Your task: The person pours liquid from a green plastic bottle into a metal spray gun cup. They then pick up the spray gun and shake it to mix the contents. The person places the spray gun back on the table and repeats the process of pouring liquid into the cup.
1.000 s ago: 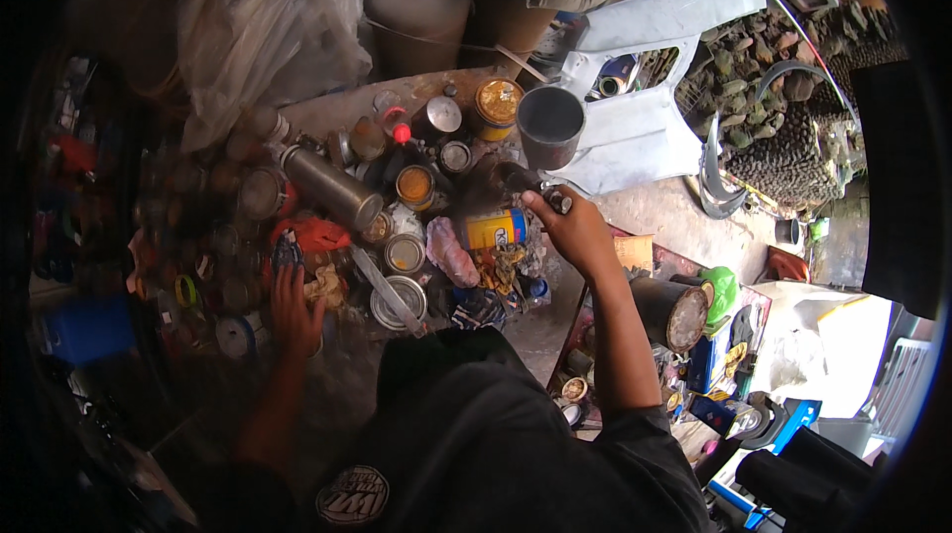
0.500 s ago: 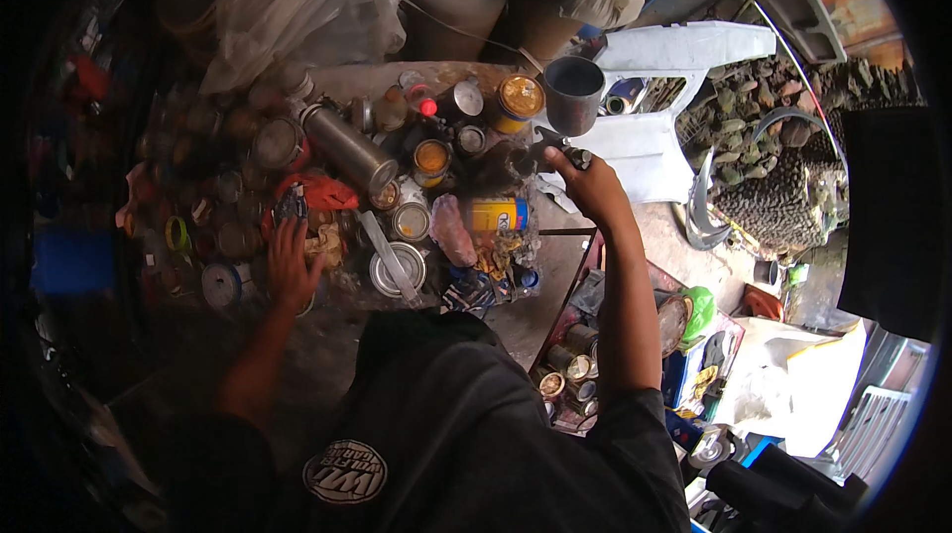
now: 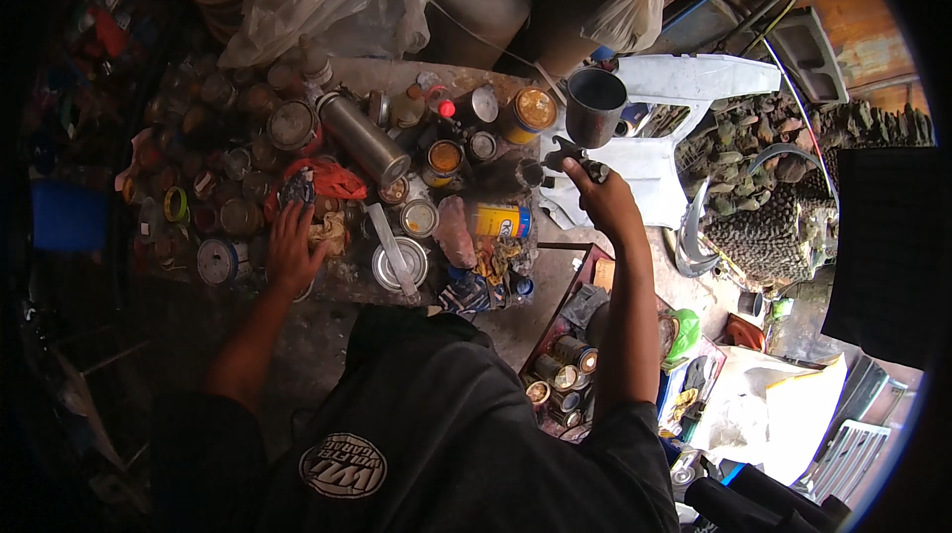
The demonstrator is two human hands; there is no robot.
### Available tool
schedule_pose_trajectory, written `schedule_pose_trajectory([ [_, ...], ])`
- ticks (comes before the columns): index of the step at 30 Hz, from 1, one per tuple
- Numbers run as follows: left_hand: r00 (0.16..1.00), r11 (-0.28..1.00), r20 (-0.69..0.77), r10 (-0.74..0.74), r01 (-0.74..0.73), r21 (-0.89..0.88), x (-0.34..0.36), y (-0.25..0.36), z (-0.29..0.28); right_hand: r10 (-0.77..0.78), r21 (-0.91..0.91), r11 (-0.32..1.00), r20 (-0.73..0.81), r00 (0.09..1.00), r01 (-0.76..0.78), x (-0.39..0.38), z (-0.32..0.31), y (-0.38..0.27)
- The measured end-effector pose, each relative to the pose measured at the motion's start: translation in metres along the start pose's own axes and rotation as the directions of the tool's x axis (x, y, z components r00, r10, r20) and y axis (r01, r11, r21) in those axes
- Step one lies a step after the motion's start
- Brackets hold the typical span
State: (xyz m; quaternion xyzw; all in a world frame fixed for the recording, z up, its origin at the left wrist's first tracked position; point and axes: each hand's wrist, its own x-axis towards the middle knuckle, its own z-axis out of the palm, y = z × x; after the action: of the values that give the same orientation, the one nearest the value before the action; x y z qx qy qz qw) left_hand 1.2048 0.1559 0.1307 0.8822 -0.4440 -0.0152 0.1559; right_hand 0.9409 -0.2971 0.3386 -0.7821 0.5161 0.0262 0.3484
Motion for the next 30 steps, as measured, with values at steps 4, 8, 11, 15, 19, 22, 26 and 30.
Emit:
schedule_pose_trajectory([
  [4, 1.0, 1.0, 0.012, -0.004, 0.004, -0.009, 0.0, -0.001, 0.002, 0.014, -0.01, 1.0, -0.012, 1.0, -0.014, -0.013, -0.005, -0.011],
  [8, 1.0, 1.0, 0.013, -0.004, 0.005, -0.006, 0.0, -0.002, 0.003, 0.024, -0.022, 0.999, 0.001, 1.0, -0.024, -0.016, -0.008, -0.012],
  [11, 1.0, 1.0, 0.02, -0.009, 0.009, -0.004, 0.0, -0.002, 0.004, 0.014, -0.035, 0.999, 0.0, 1.0, -0.014, -0.018, -0.011, -0.008],
  [15, 1.0, 1.0, 0.011, -0.004, 0.004, -0.007, -0.001, -0.002, 0.005, 0.011, -0.036, 0.999, -0.014, 1.0, -0.012, -0.02, -0.012, -0.006],
  [19, 1.0, 1.0, 0.02, -0.019, 0.019, 0.002, 0.0, -0.001, 0.004, 0.015, -0.02, 1.0, -0.015, 1.0, -0.016, -0.022, -0.013, -0.005],
  [22, 0.999, 1.0, 0.032, -0.018, 0.018, -0.001, 0.0, -0.001, 0.002, 0.024, -0.018, 1.0, -0.01, 1.0, -0.025, -0.023, -0.014, -0.007],
  [26, 0.999, 1.0, 0.028, -0.019, 0.019, 0.0, -0.002, -0.002, 0.003, 0.014, -0.012, 1.0, -0.008, 1.0, -0.014, -0.022, -0.012, -0.01],
  [30, 0.999, 1.0, 0.039, -0.024, 0.023, 0.007, -0.001, -0.001, 0.002, -0.016, -0.026, 1.0, 0.004, 1.0, 0.016, -0.016, -0.01, -0.002],
])
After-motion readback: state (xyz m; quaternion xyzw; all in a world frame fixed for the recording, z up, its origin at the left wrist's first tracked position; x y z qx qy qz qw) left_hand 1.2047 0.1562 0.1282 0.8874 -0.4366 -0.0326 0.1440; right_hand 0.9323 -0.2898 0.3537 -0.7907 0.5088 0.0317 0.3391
